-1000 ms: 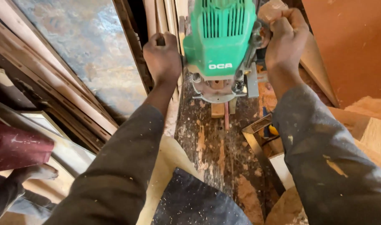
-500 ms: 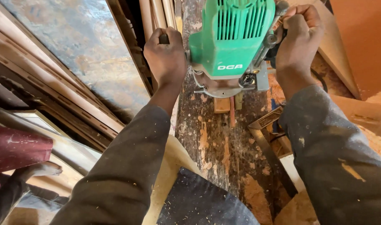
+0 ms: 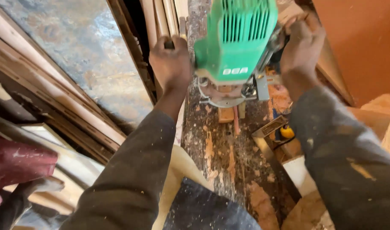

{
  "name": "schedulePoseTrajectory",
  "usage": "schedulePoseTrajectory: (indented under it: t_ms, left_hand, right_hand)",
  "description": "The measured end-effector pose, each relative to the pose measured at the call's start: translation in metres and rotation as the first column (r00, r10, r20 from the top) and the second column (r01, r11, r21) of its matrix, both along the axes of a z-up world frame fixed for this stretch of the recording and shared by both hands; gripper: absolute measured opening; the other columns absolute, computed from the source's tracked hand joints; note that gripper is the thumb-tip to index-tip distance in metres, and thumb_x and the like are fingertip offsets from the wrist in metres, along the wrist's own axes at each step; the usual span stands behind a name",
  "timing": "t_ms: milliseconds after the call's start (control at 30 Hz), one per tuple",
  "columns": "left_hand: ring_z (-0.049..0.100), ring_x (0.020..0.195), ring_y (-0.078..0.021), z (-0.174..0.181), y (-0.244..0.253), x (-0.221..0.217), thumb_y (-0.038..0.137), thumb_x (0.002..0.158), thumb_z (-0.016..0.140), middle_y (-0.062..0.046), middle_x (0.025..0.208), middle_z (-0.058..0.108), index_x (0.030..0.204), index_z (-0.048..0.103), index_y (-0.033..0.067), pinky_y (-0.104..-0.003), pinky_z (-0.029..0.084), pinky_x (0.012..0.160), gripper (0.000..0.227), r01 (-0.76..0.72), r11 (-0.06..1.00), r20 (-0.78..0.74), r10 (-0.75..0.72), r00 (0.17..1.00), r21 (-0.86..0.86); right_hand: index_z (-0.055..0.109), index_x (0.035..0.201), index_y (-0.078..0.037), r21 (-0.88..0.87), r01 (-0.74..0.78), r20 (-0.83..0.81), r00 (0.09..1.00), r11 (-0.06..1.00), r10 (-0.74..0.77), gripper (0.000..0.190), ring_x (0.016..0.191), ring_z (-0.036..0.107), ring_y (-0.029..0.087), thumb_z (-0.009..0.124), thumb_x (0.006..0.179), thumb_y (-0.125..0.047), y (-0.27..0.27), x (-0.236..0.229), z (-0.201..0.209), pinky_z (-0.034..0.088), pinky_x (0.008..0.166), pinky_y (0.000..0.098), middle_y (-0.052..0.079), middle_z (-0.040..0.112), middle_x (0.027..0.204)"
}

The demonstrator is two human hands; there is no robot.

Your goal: Using a power router to shape the edge of a long wooden strip in a workshop environment.

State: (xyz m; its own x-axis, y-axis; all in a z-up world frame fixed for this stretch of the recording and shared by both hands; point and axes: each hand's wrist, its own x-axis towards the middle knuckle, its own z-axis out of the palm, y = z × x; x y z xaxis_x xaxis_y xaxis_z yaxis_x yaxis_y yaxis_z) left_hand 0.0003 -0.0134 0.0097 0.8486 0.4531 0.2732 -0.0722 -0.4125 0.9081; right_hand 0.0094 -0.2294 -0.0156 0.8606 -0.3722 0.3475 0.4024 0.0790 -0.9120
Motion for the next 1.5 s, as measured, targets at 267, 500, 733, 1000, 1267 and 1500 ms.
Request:
schedulePoseTrajectory:
  t_ms: [267,500,733,1000,1267,1500]
  left_hand:
    - [0.026,0.032,-0.0063,-0.006,0.001,-0.004,0.019,0.080,0.045,0.004,0.040,0.036,0.061,0.049,0.0109,-0.024,0.019,0.027,0.021,0.004,0.999,0.063,-0.007,0.998,0.039]
    - [0.021,0.033,-0.0069,-0.026,0.002,-0.011,0.019,0.080,0.043,0.004,0.040,0.029,0.054,0.040,0.0125,-0.027,0.018,0.033,0.027,0.067,0.998,0.132,-0.065,0.989,-0.010]
    - [0.019,0.038,-0.0078,-0.023,0.004,-0.014,0.019,0.081,0.043,0.003,0.042,0.025,0.053,0.034,0.0140,-0.028,0.015,0.039,0.029,0.061,0.996,0.055,-0.058,0.997,-0.068]
    - [0.029,0.028,-0.0052,-0.003,0.002,-0.006,0.016,0.080,0.042,0.004,0.038,0.039,0.059,0.048,0.0116,-0.022,0.019,0.023,0.022,0.040,0.998,0.148,-0.048,0.988,0.055]
    - [0.020,0.031,-0.0054,-0.026,0.002,-0.008,0.015,0.079,0.045,0.005,0.038,0.030,0.052,0.040,0.0140,-0.024,0.013,0.030,0.027,0.044,0.998,0.152,-0.037,0.988,-0.047]
    - [0.021,0.035,-0.0063,-0.034,0.004,-0.006,0.015,0.080,0.042,0.005,0.044,0.032,0.055,0.041,0.0133,-0.024,0.018,0.030,0.026,0.022,1.000,0.125,-0.025,0.992,0.021]
  right_hand:
    - [0.044,0.064,-0.011,0.099,0.034,-0.048,0.998,0.995,-0.029,0.014,0.052,0.030,0.009,0.038,0.071,-0.001,0.008,-0.011,0.004,0.030,0.047,0.0233,0.000,0.037,0.059]
    - [0.038,0.069,-0.012,-0.052,-0.005,0.095,0.995,0.999,0.010,0.014,0.056,0.026,0.013,0.039,0.082,-0.007,0.011,-0.019,-0.022,0.026,0.055,0.0308,0.003,0.034,0.064]
    - [0.044,0.067,-0.013,-0.054,0.046,-0.105,0.993,0.997,-0.051,0.009,0.047,0.036,0.009,0.038,0.074,-0.011,0.026,-0.027,0.002,0.029,0.046,0.0243,0.002,0.043,0.055]
    - [0.040,0.064,-0.011,0.066,-0.002,-0.033,0.999,0.998,0.004,0.012,0.048,0.028,0.011,0.040,0.075,-0.005,0.004,-0.017,0.006,0.025,0.046,0.0270,0.001,0.033,0.056]
    - [0.042,0.071,-0.012,0.005,0.003,0.045,0.999,1.000,-0.003,0.011,0.057,0.028,0.012,0.039,0.081,-0.007,0.011,-0.019,-0.014,0.026,0.054,0.0286,0.002,0.036,0.066]
    - [0.040,0.066,-0.014,0.013,0.054,-0.066,0.996,0.998,-0.054,0.013,0.052,0.033,0.010,0.038,0.076,-0.006,0.025,-0.026,-0.003,0.028,0.049,0.0244,0.000,0.039,0.059]
